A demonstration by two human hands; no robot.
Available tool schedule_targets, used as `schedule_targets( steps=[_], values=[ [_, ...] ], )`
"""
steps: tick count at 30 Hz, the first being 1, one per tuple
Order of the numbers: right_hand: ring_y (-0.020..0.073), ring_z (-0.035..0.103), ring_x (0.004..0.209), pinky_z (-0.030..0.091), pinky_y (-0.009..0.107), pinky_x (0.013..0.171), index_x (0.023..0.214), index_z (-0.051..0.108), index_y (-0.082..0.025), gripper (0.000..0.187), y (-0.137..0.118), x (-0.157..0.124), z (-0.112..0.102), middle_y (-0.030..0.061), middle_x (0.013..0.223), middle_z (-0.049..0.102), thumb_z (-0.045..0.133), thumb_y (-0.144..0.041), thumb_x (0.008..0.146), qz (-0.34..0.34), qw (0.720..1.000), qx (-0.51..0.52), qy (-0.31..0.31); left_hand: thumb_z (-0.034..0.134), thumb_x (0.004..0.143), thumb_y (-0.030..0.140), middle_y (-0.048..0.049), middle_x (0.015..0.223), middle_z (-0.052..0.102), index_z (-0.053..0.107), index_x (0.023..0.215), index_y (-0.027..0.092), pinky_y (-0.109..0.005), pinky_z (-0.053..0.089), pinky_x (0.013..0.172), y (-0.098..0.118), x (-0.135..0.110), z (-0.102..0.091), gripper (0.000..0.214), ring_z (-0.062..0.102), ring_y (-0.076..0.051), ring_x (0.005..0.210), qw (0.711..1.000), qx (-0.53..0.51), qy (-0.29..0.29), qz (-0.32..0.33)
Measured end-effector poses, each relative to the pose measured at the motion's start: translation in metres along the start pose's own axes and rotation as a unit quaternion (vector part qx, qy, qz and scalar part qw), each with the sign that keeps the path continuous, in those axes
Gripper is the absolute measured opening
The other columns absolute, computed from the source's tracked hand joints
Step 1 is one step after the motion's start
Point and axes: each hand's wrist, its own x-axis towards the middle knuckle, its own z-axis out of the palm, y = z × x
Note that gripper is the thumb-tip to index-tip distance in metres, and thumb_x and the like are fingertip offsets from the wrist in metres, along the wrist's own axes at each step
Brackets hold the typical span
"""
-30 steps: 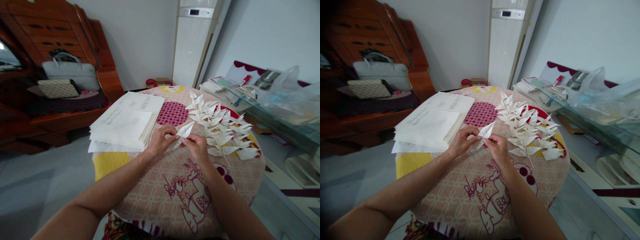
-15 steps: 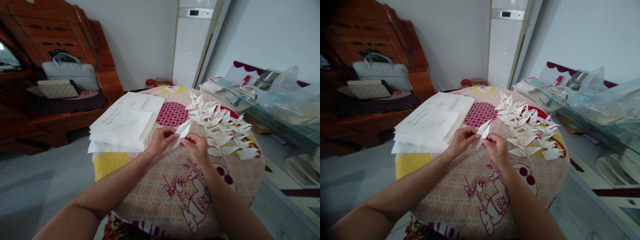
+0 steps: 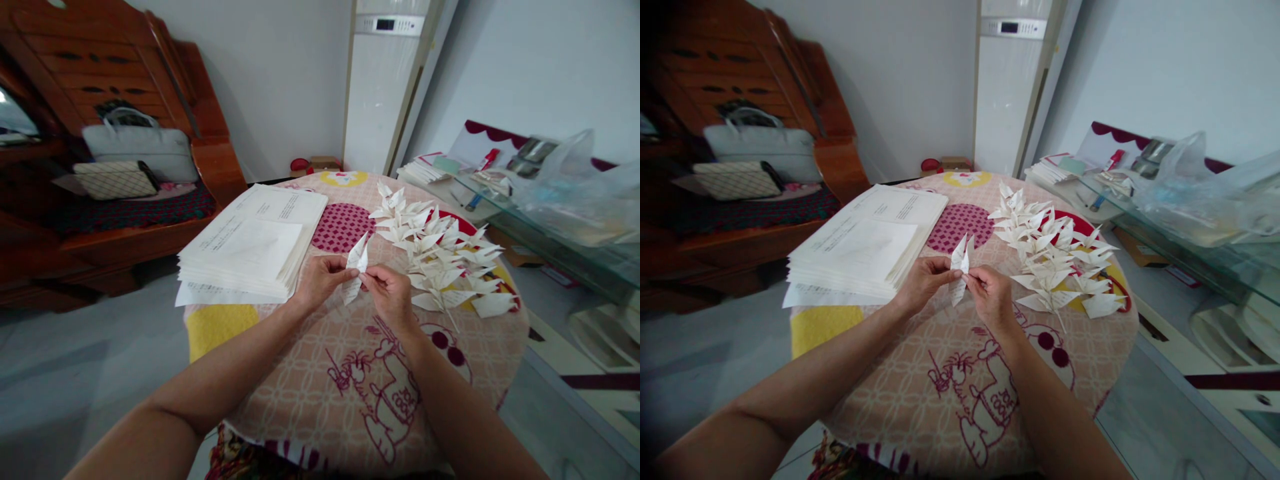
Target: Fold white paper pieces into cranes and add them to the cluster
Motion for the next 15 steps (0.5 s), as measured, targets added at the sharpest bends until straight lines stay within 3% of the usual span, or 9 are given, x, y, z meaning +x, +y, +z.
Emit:
schedule_targets(
  steps=[8,15],
  values=[
    [0.0132,0.057,0.049,0.045,0.025,0.050,0.069,0.069,-0.019,0.023,-0.007,0.002,0.003,-0.0012,0.054,0.064,0.074,-0.040,0.078,0.093,0.991,0.087,0.043,0.087,0.062,0.040,-0.0014,0.066,0.069,0.072,0.068,0.013,-0.022,0.044,0.058,0.002,0.000,0.005,0.032,0.058,-0.010,0.056,0.996,-0.066,0.029,-0.043],
    [0.0128,0.058,0.053,0.046,0.025,0.052,0.072,0.071,-0.018,0.024,-0.010,0.001,0.003,-0.0001,0.061,0.067,0.082,-0.040,0.069,0.121,0.987,0.088,0.062,0.088,0.061,0.039,0.0018,0.060,0.064,0.067,0.063,0.013,-0.020,0.038,0.052,0.005,-0.001,0.009,0.033,0.051,-0.006,0.051,0.993,-0.092,0.050,-0.047]
  ],
)
